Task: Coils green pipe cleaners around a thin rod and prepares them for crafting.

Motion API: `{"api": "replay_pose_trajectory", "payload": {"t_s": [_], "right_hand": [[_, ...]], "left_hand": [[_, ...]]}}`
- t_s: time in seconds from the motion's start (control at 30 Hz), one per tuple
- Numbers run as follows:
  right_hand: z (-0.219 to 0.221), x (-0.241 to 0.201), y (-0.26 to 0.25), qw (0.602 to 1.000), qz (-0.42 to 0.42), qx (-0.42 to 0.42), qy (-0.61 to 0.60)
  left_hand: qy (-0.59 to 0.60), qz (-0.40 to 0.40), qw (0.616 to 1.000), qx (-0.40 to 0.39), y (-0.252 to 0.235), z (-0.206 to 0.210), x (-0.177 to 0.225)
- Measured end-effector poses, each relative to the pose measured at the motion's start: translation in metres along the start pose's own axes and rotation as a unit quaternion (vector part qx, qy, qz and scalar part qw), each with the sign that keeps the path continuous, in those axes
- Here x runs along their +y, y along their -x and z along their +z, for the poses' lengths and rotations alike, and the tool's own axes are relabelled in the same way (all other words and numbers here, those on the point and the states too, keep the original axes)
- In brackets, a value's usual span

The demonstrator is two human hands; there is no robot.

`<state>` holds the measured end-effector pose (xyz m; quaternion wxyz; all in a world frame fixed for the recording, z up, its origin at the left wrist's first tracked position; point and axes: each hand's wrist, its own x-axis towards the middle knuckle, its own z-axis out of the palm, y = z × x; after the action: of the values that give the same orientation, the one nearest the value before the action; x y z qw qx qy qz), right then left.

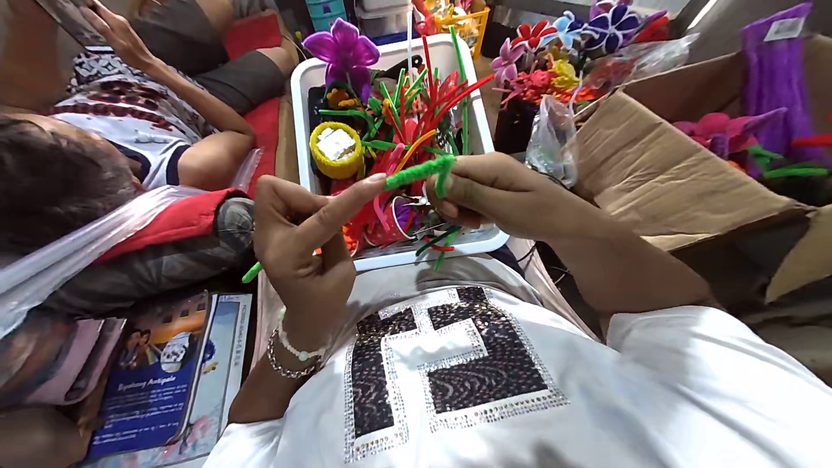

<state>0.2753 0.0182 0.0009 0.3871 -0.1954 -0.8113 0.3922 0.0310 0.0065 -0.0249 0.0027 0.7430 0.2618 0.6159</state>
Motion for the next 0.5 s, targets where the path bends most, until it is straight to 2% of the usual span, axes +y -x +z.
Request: {"api": "replay_pose_trajectory", "payload": {"t_s": [0.1,0.2,0.37,0.5], "right_hand": [[0.006,-0.001,0.007,0.997,0.038,0.019,-0.059],[0.005,-0.004,0.012,0.997,0.032,0.038,-0.057],[-0.008,-0.003,0.011,0.997,0.000,0.056,0.051],[-0.023,0.000,0.012,0.986,0.051,0.070,0.141]], "left_hand": [[-0.036,0.005,0.999,0.017,-0.001,0.002,-0.007],[-0.070,0.013,0.997,0.000,-0.002,0.004,-0.011],[-0.054,-0.023,0.995,-0.074,-0.009,-0.003,-0.010],[-0.047,-0.049,0.995,-0.077,-0.012,-0.010,-0.016]]}}
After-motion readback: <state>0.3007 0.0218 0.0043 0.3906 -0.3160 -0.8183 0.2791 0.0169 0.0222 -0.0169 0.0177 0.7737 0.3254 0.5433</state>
